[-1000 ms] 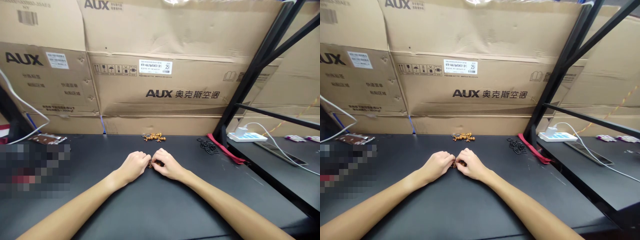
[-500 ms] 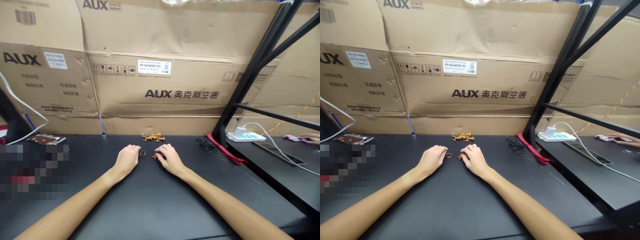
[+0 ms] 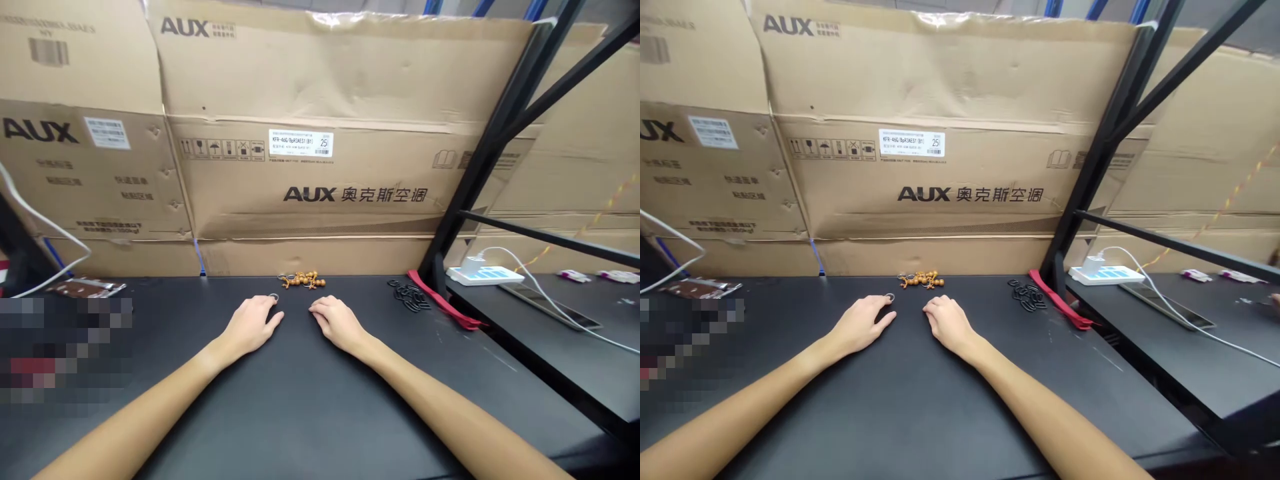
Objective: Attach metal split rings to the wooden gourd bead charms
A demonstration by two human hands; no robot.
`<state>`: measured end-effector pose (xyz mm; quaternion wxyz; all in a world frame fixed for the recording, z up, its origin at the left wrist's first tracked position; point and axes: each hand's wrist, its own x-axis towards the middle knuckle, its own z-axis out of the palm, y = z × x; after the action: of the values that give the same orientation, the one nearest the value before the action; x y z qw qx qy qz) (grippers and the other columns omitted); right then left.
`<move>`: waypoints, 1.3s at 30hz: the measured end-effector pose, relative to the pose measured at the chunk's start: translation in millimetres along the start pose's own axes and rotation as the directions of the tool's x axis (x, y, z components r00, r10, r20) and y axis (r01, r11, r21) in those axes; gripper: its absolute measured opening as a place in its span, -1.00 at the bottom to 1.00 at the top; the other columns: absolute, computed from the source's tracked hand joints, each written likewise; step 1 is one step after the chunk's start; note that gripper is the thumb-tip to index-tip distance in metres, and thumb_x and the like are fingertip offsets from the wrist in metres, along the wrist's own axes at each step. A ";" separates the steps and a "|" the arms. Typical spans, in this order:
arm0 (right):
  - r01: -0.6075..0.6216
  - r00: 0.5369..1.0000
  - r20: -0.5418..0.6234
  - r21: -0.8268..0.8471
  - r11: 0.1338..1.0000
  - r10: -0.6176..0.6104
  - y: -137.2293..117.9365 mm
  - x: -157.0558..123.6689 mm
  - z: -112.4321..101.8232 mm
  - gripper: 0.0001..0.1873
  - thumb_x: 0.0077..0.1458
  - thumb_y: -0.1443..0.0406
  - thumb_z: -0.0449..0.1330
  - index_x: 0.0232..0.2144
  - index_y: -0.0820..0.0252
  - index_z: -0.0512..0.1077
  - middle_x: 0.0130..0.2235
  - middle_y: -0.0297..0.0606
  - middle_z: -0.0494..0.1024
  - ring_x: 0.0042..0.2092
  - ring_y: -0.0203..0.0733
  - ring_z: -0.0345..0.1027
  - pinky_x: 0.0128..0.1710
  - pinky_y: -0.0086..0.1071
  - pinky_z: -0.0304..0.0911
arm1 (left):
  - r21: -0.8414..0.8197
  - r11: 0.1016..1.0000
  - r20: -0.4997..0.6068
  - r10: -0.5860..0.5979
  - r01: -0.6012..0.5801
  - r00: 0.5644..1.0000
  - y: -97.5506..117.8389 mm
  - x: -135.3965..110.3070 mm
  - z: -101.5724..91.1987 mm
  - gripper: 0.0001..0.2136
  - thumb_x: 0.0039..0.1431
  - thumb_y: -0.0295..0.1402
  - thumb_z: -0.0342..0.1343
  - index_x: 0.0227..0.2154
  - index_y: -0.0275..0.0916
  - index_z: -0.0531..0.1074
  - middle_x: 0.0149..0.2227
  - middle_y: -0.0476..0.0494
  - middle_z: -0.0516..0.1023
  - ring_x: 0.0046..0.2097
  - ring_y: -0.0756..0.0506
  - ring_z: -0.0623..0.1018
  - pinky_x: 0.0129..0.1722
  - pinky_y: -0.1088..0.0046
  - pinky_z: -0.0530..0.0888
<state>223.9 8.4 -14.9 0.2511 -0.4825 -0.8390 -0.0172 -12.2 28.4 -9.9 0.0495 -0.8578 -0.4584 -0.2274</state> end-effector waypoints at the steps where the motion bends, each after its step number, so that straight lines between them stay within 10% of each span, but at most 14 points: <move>1: -0.016 1.000 -0.001 -0.009 1.000 0.016 1.7 1.2 -0.1 -0.76 0.21 0.41 0.04 -0.22 0.18 0.51 -0.15 -0.18 0.55 -0.14 -0.11 0.35 -0.13 -0.25 0.27 | 0.037 0.999 -0.006 -0.026 0.026 1.000 -0.5 2.9 1.1 -0.66 0.26 -0.20 -0.04 -0.08 -0.34 0.42 -0.06 -0.35 0.52 -0.02 -0.27 0.49 -0.02 0.16 0.38; 14: -0.046 0.999 -0.007 -0.059 0.997 0.046 6.8 5.6 -0.2 -0.76 0.24 0.35 0.03 -0.17 0.13 0.50 -0.12 -0.24 0.55 -0.09 -0.15 0.35 -0.13 -0.29 0.22 | 0.119 0.977 0.095 0.167 -0.177 0.981 -4.1 68.2 26.3 -0.61 0.31 -0.23 -0.10 0.08 -0.34 0.30 0.14 -0.35 0.37 0.19 -0.26 0.31 0.19 0.10 0.18; 25: 0.046 0.985 -0.165 0.033 0.998 -0.040 0.7 1.9 -3.2 -0.81 0.14 0.26 0.15 -0.20 0.14 0.49 -0.08 -0.16 0.50 -0.04 -0.06 0.24 -0.10 -0.18 0.18 | -0.203 0.943 0.046 0.279 -0.265 0.959 31.3 -8.1 -7.0 -0.77 0.30 -0.38 -0.08 -0.04 -0.18 0.37 -0.06 -0.17 0.50 -0.09 -0.13 0.49 -0.04 0.30 0.42; 30: 0.137 0.984 -0.125 0.098 0.986 -0.124 -16.2 -3.8 -4.3 -0.65 0.02 0.06 0.26 -0.22 0.14 0.48 -0.05 -0.14 0.43 -0.01 -0.03 0.18 -0.08 -0.15 0.18 | -0.385 0.897 0.019 0.244 -0.218 0.969 29.2 -7.0 -2.8 -0.78 0.24 -0.40 0.01 -0.06 -0.17 0.37 -0.08 -0.14 0.49 -0.06 -0.12 0.48 -0.03 0.32 0.43; 39: 0.153 0.988 -0.061 0.175 0.973 -0.144 -13.9 -5.7 -3.7 -0.94 0.12 0.36 0.13 -0.40 0.18 0.39 -0.11 -0.15 0.41 -0.01 -0.07 0.17 -0.06 -0.14 0.18 | -0.436 0.882 -0.004 0.199 -0.181 0.980 27.7 -6.0 -2.6 -0.82 0.17 -0.49 0.01 -0.17 -0.20 0.35 -0.18 -0.11 0.47 -0.16 -0.08 0.48 -0.10 0.37 0.43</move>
<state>216.3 -4.6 -11.2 0.3116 -0.3933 -0.8645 0.0278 6.5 7.1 -6.7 -0.1302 -0.8924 -0.3108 -0.3001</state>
